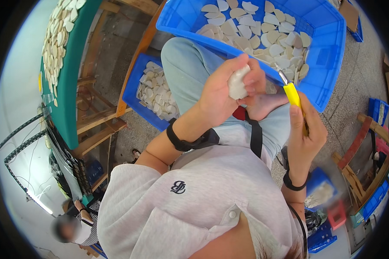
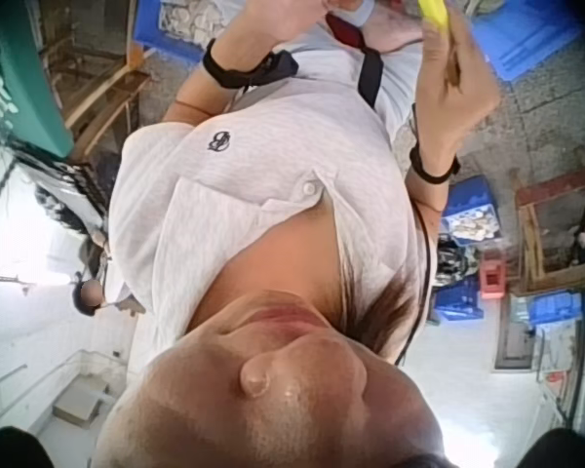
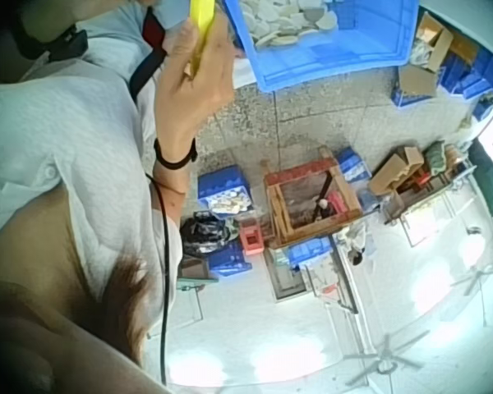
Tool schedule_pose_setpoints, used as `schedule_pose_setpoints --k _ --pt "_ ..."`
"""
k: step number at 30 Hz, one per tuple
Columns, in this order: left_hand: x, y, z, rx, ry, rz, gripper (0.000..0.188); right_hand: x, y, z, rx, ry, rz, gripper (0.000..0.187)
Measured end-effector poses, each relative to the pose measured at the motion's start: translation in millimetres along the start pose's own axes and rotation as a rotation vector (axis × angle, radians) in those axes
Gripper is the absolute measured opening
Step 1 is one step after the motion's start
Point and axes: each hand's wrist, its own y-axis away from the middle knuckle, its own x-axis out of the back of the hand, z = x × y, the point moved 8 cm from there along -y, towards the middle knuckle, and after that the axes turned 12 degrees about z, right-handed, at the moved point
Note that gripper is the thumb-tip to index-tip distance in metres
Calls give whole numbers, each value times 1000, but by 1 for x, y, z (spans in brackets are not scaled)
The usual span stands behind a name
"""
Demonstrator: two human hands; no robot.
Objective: Scraping and cleaning small white objects using a utility knife to remove excess material.
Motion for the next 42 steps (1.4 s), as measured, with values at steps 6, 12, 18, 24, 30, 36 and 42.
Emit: schedule_pose_setpoints --k 6,12,18,24,30,36,42 --pt "9 6 4 -115 -226 226 42 -9 4 -11 133 -40 -74 24" --pt "-6 15 17 -344 -674 183 25 -12 3 -19 212 -23 -122 26" --pt "-3 17 18 -402 -675 193 21 -13 6 -21 188 50 -207 25" --pt "-1 18 17 -431 -710 184 22 -12 8 -26 325 138 -119 30" --pt "1 19 16 -484 -711 177 17 -13 9 -25 330 172 -83 31" --pt "-3 17 16 -412 -689 218 16 -14 10 -21 294 168 -41 31" --pt "0 16 16 -475 -616 215 21 -14 9 -18 279 50 -83 29"
